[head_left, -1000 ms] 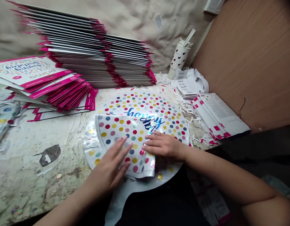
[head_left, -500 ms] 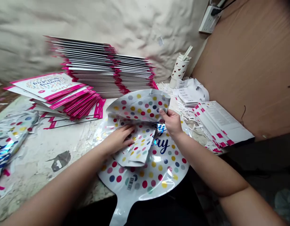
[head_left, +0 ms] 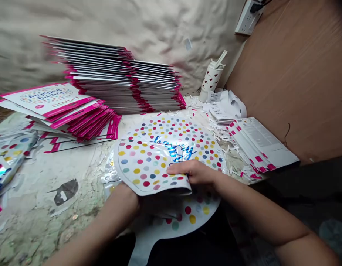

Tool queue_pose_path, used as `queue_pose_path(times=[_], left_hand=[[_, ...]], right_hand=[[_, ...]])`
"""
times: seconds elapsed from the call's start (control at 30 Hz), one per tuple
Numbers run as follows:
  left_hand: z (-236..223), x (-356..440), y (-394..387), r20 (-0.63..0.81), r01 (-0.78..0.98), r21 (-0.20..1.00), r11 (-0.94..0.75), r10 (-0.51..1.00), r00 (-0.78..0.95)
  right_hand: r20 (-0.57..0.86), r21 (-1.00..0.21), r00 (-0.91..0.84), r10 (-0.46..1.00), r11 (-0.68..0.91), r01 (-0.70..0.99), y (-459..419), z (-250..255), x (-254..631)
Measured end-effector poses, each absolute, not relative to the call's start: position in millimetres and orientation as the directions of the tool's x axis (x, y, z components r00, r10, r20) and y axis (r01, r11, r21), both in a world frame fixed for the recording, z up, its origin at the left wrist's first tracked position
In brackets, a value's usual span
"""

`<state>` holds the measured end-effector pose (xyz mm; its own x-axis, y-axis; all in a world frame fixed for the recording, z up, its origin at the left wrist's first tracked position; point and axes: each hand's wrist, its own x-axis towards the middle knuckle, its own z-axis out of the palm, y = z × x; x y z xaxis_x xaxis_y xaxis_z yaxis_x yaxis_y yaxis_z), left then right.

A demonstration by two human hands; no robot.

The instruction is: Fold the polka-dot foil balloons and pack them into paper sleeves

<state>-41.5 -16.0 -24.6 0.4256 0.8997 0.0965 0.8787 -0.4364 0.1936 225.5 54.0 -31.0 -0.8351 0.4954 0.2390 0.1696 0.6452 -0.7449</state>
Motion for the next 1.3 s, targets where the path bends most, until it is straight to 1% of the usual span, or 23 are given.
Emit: queue_pose_path(times=[0.1,0.17,0.23,0.27,0.33,0.4,0.47,0.53,0.6,0.67,0.77,0.83,0.9,0.93,0.97,1.0,1.07,1.13,1.2,1.27,1.3], left_hand=[[-25,-45,-46,0.185,0.840,0.109,-0.532,0.841,0.509],[-28,-44,-61,0.307,0.774,0.097,-0.625,0.759,0.574],[-31,-38,-73,0.412,0.709,0.066,-0.702,0.667,0.621],[-32,-33,-78,0.431,0.685,0.046,-0.727,0.633,0.643],[-33,-22,-85,0.411,0.650,0.038,-0.759,0.605,0.682],[-33,-14,-89,0.353,0.642,0.067,-0.763,0.620,0.700],[-32,-11,-91,0.342,0.645,0.096,-0.758,0.634,0.693],[-31,-12,-91,0.400,0.642,0.106,-0.760,0.623,0.672],[-29,-15,-90,0.508,0.657,0.095,-0.748,0.604,0.614],[-29,-14,-86,0.549,0.675,0.064,-0.735,0.591,0.591],[-30,-2,-73,0.431,0.627,0.006,-0.779,0.568,0.701],[-32,9,-64,0.394,0.568,-0.032,-0.823,0.511,0.764],[-34,17,-56,0.411,0.532,-0.036,-0.846,0.473,0.779],[-33,20,-53,0.421,0.540,0.005,-0.842,0.492,0.762],[-33,22,-51,0.422,0.559,0.078,-0.825,0.536,0.731],[-31,22,-50,0.416,0.587,0.175,-0.791,0.600,0.684],[-25,23,-50,0.386,0.627,0.372,-0.685,0.728,0.566],[-16,26,-48,0.311,0.630,0.506,-0.589,0.806,0.503],[-5,29,-41,0.143,0.603,0.612,-0.512,0.821,0.553],[3,33,-25,-0.031,0.549,0.691,-0.470,0.740,0.672],[5,35,-13,-0.070,0.528,0.702,-0.477,0.693,0.718]], right_hand=[[0.098,-0.725,-0.902,0.420,0.651,0.224,46,-32,230],[0.017,-0.734,-0.906,0.424,0.621,0.276,45,-30,230],[-0.021,-0.735,-0.903,0.430,0.606,0.305,45,-29,227],[-0.030,-0.722,-0.903,0.428,0.616,0.316,46,-29,226],[-0.047,-0.656,-0.903,0.427,0.669,0.350,44,-30,222],[-0.064,-0.555,-0.897,0.437,0.732,0.396,39,-31,218],[-0.072,-0.460,-0.888,0.455,0.774,0.434,31,-32,216],[-0.081,-0.400,-0.888,0.452,0.801,0.445,23,-33,215],[-0.089,-0.372,-0.897,0.432,0.821,0.432,18,-33,216],[-0.088,-0.366,-0.908,0.410,0.834,0.412,16,-33,216],[-0.092,-0.385,-0.919,0.383,0.838,0.387,21,-33,218],[-0.097,-0.434,-0.929,0.356,0.825,0.362,27,-33,221],[-0.070,-0.517,-0.940,0.334,0.793,0.321,32,-31,228],[-0.035,-0.557,-0.938,0.344,0.773,0.305,34,-31,232],[0.010,-0.587,-0.927,0.375,0.753,0.298,35,-32,236],[0.060,-0.603,-0.904,0.424,0.737,0.305,34,-33,240],[0.159,-0.599,-0.831,0.534,0.721,0.349,30,-39,246],[0.242,-0.563,-0.781,0.575,0.739,0.370,24,-47,249],[0.297,-0.518,-0.784,0.545,0.782,0.347,21,-54,251],[0.327,-0.497,-0.795,0.511,0.809,0.315,22,-58,253],[0.329,-0.500,-0.797,0.506,0.809,0.308,24,-59,255]])
